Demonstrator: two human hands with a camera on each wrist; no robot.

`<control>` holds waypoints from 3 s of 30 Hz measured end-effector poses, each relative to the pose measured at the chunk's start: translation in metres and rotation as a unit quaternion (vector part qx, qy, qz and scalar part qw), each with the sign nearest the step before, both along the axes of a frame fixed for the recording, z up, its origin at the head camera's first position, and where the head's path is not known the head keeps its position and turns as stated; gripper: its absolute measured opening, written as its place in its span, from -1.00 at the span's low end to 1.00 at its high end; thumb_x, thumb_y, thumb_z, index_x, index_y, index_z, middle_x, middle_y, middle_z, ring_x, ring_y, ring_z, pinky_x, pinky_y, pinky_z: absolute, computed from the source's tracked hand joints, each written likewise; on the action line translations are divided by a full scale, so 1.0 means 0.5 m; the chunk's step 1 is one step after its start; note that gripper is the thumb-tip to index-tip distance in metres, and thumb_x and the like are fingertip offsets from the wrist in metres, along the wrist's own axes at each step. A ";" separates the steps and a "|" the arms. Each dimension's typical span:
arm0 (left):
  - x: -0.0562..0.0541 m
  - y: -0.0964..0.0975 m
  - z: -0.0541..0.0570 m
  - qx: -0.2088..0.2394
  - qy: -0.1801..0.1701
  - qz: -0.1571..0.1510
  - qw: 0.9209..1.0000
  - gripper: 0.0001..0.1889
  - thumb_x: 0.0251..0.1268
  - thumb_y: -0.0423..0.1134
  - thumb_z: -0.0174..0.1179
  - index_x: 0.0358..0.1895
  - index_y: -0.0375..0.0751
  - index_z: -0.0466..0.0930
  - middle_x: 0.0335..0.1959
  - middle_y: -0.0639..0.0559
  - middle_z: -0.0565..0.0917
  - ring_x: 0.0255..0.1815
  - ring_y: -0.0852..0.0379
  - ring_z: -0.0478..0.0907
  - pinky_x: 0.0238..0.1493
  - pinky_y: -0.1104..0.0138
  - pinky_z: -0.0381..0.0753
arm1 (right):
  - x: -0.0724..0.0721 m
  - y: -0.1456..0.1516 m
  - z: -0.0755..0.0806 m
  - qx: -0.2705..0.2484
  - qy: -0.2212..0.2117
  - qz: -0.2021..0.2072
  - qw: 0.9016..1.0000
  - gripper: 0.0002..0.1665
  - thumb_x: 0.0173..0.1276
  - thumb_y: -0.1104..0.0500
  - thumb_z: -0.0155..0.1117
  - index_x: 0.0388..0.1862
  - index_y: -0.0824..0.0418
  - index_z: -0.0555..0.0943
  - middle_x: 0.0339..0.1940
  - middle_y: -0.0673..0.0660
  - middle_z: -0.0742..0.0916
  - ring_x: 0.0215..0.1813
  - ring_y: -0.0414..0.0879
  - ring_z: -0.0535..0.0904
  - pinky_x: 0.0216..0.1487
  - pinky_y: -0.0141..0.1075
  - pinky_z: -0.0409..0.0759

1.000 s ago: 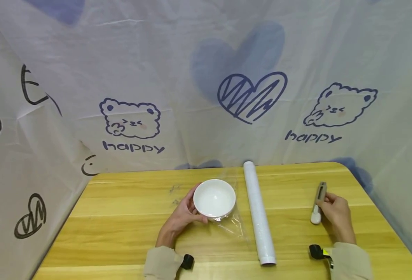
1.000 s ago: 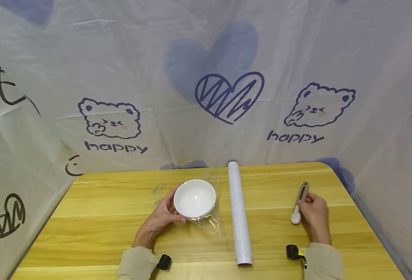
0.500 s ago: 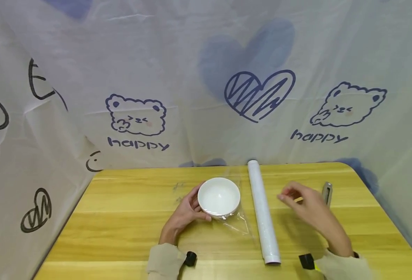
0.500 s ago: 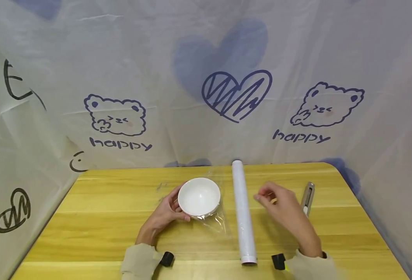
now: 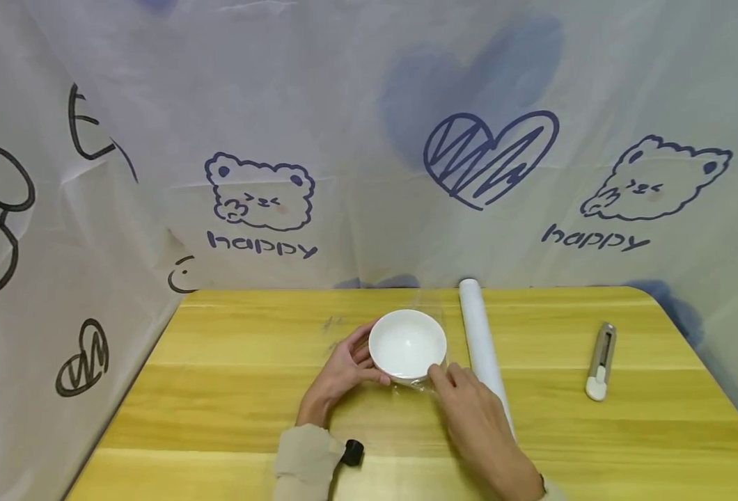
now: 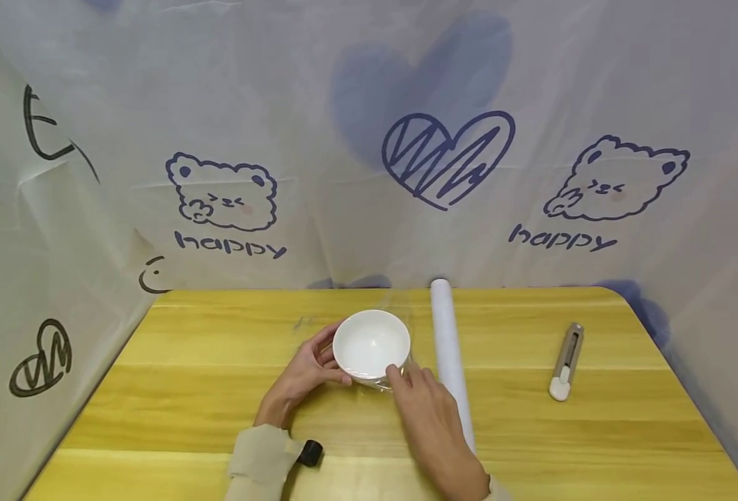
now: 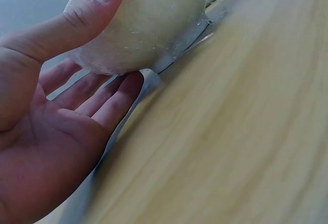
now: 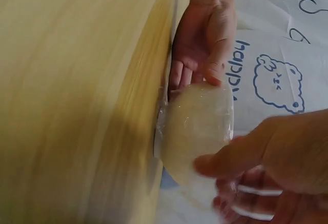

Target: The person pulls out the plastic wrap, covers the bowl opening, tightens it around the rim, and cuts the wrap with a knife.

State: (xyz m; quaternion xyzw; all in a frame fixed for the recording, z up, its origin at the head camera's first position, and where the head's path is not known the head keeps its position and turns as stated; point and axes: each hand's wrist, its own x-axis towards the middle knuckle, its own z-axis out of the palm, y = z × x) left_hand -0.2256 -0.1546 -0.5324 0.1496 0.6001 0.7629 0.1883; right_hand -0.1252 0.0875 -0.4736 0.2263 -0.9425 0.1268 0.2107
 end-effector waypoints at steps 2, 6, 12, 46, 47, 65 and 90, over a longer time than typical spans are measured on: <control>-0.001 0.002 0.004 -0.005 0.007 0.005 1.000 0.10 -0.11 -0.72 0.50 0.59 -0.28 0.16 0.58 -0.24 0.24 0.51 -0.23 0.29 0.29 0.15 0.56 | -0.001 0.001 0.002 0.001 0.021 0.012 1.000 -0.61 0.10 0.51 0.41 -0.17 0.15 0.58 -0.34 0.03 0.54 -0.35 -0.06 0.49 -0.57 -0.35 0.42; -0.003 0.006 0.007 -0.014 0.017 0.006 1.000 0.09 -0.11 -0.71 0.50 0.58 -0.32 0.16 0.55 -0.29 0.27 0.48 -0.24 0.34 0.26 0.14 0.59 | 0.001 0.011 0.011 -0.004 0.049 0.035 0.998 -0.66 0.02 0.50 0.44 -0.32 0.13 0.65 -0.28 0.02 0.58 -0.27 -0.07 0.52 -0.46 -0.29 0.48; -0.003 0.008 0.009 -0.024 0.019 0.019 0.999 0.08 -0.15 -0.77 0.48 0.57 -0.36 0.19 0.52 -0.32 0.31 0.45 -0.26 0.39 0.19 0.13 0.64 | -0.001 0.029 0.009 -0.069 0.075 0.068 0.992 -0.83 0.08 0.38 0.48 -0.44 0.13 0.74 -0.41 -0.07 0.50 -0.32 -0.15 0.46 -0.43 -0.29 0.45; 0.001 -0.005 0.004 -0.012 0.016 -0.012 1.000 0.08 -0.05 -0.62 0.53 0.60 -0.35 0.11 0.58 -0.33 0.20 0.52 -0.26 0.26 0.28 0.12 0.57 | 0.003 -0.009 -0.041 -0.131 -0.251 0.124 0.951 -0.67 0.36 0.49 0.25 -0.09 0.08 0.58 -0.11 -0.09 0.66 -0.04 -0.16 0.61 -0.04 -0.18 0.66; 0.001 -0.004 0.003 -0.011 0.017 -0.012 1.000 0.08 -0.06 -0.62 0.53 0.60 -0.35 0.12 0.58 -0.33 0.21 0.52 -0.26 0.26 0.29 0.12 0.57 | 0.004 -0.006 -0.035 -0.133 -0.261 0.119 0.949 -0.67 0.37 0.47 0.27 -0.08 0.07 0.59 -0.08 -0.09 0.67 0.01 -0.13 0.61 0.00 -0.14 0.67; -0.008 0.009 0.001 -0.062 0.064 0.034 0.995 0.11 -0.29 -0.58 0.66 0.40 -0.35 0.12 0.48 -0.34 0.32 0.51 -0.27 0.27 0.33 0.11 0.53 | -0.012 -0.088 -0.046 -0.122 -0.098 -0.107 0.982 -0.70 0.34 0.06 0.50 -0.45 0.16 0.59 -0.61 0.00 0.58 -0.56 -0.08 0.54 -0.60 -0.20 0.47; -0.009 0.008 -0.009 -0.060 0.060 0.044 0.995 0.10 -0.34 -0.59 0.67 0.40 -0.35 0.16 0.46 -0.34 0.38 0.47 -0.26 0.34 0.33 0.11 0.53 | 0.040 -0.081 0.008 -0.037 -0.087 -0.070 0.993 -0.56 0.35 0.22 0.41 -0.70 0.09 0.46 -0.74 -0.11 0.44 -0.68 -0.17 0.39 -0.68 -0.25 0.39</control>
